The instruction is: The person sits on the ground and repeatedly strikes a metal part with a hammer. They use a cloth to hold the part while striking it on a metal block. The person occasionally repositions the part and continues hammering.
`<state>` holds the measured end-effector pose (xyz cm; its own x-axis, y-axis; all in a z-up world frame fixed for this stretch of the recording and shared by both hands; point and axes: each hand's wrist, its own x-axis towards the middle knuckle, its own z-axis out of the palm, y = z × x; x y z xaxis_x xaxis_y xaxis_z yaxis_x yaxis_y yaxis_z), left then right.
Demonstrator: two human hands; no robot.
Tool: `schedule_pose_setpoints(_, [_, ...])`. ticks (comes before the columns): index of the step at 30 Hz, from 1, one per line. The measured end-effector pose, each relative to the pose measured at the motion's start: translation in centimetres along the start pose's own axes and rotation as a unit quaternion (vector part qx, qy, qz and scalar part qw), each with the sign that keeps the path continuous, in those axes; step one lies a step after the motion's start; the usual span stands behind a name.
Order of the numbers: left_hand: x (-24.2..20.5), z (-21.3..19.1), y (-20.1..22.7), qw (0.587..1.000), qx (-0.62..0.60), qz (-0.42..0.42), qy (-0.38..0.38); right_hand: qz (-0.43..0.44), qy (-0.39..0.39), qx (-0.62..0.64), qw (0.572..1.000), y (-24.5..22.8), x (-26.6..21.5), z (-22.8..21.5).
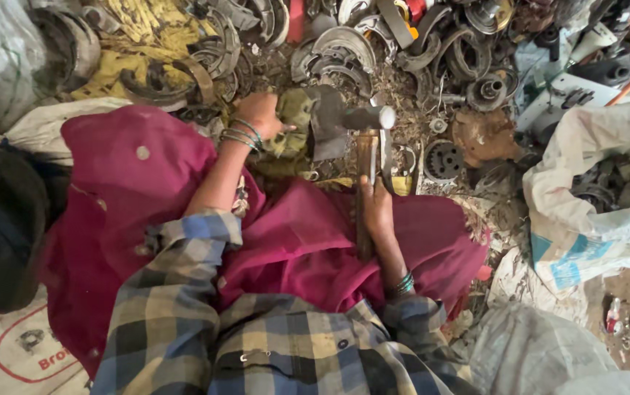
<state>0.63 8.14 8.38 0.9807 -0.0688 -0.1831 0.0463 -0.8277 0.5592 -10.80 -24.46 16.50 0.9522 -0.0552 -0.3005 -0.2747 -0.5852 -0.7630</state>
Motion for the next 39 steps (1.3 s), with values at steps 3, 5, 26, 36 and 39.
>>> schedule_pose_setpoints(3, [-1.0,-2.3,-0.1,1.000,-0.003,-0.004,-0.024,0.014,-0.002,-0.025,1.000,2.0,0.9,0.6])
schedule_pose_setpoints(5, [-1.0,-3.3,-0.1,0.998,-0.023,-0.013,-0.058,0.034,-0.020,-0.076,0.996,3.8,1.3,0.9])
schedule_pose_setpoints(26, [-0.2,-1.8,-0.2,0.994,0.028,-0.002,-0.110,0.171,-0.105,0.094,0.975,4.2,3.1,0.8])
schedule_pose_setpoints(36, [-1.6,-5.4,-0.1,0.988,-0.052,-0.008,-0.143,0.212,-0.099,0.122,0.964,2.9,2.8,0.7])
schedule_pose_setpoints(39, [-1.5,-5.3,-0.5,0.989,-0.063,0.021,-0.130,0.199,-0.101,0.129,0.966,2.9,2.8,0.7])
